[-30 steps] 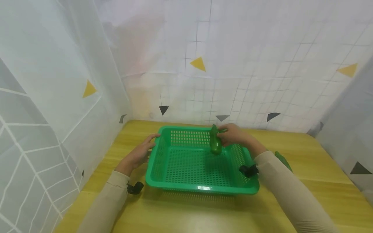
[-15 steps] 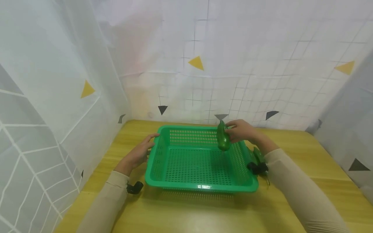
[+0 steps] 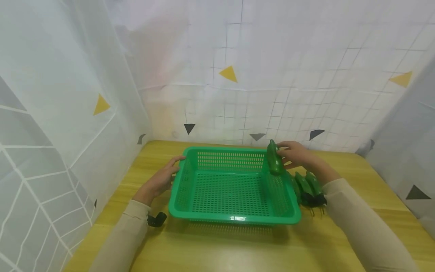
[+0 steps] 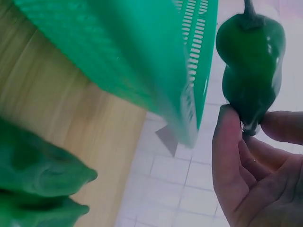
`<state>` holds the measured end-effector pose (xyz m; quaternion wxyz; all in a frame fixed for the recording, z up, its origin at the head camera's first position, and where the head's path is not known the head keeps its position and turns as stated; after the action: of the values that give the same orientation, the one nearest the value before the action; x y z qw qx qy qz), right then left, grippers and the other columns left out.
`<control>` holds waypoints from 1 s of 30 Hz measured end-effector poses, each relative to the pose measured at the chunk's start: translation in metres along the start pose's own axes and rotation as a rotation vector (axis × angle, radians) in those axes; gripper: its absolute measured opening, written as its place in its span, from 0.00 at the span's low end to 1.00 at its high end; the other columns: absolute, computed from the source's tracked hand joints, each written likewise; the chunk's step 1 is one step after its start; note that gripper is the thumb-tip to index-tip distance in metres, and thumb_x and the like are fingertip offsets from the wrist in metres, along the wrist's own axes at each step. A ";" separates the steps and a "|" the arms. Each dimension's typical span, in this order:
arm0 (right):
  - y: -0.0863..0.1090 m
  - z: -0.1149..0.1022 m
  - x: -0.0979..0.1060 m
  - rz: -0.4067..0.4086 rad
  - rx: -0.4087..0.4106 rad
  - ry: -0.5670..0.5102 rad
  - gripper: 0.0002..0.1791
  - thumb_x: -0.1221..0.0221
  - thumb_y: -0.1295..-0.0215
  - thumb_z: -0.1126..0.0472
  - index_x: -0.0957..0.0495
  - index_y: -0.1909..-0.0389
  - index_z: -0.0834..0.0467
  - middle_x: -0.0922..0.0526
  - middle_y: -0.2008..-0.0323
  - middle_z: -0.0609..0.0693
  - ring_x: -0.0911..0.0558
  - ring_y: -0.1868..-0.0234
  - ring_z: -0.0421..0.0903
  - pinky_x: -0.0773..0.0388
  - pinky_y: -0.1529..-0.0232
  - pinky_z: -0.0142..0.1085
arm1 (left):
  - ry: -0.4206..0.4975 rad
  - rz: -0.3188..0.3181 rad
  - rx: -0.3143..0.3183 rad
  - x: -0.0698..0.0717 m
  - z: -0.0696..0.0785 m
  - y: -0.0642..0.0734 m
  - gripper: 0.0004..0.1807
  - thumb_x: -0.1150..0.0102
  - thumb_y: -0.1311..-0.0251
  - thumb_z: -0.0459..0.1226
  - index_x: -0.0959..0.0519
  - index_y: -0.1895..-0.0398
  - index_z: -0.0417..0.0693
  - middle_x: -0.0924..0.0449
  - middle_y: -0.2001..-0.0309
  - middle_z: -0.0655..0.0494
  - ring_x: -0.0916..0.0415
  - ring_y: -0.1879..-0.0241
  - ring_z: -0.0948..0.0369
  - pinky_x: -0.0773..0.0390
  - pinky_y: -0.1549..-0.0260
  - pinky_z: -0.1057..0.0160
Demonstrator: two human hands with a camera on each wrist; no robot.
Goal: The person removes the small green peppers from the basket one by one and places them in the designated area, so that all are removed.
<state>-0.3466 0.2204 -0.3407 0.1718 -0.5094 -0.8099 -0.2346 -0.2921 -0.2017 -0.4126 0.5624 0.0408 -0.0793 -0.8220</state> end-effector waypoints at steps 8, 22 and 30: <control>0.015 0.007 0.005 -0.015 0.004 -0.022 0.29 0.54 0.20 0.61 0.45 0.27 0.74 0.26 0.41 0.73 0.19 0.45 0.63 0.17 0.52 0.52 | -0.008 0.005 0.003 -0.001 0.000 0.000 0.28 0.62 0.20 0.43 0.50 0.21 0.62 0.32 0.36 0.35 0.21 0.51 0.46 0.17 0.61 0.50; 0.028 0.036 0.024 0.020 0.003 -0.004 0.31 0.57 0.17 0.58 0.49 0.24 0.72 0.32 0.36 0.75 0.24 0.40 0.67 0.18 0.50 0.53 | -0.001 0.014 0.007 0.000 0.000 0.000 0.28 0.61 0.20 0.43 0.50 0.21 0.62 0.32 0.36 0.35 0.21 0.50 0.46 0.18 0.60 0.49; 0.037 0.049 0.030 0.028 0.007 0.011 0.31 0.57 0.17 0.59 0.51 0.23 0.71 0.37 0.33 0.78 0.29 0.37 0.74 0.19 0.49 0.56 | -0.007 0.013 0.008 -0.001 0.000 -0.001 0.29 0.61 0.20 0.42 0.50 0.21 0.62 0.33 0.35 0.36 0.22 0.49 0.46 0.18 0.59 0.50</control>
<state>-0.3280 0.2841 -0.3585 0.1812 -0.5188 -0.8026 -0.2322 -0.2928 -0.2006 -0.4126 0.5673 0.0394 -0.0849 -0.8182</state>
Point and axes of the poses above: each hand's wrist, its own y-axis away from the middle knuckle, its own x-axis out of the back of the hand, z = x × y, the point moved 6 cm from there along -y, towards the middle knuckle
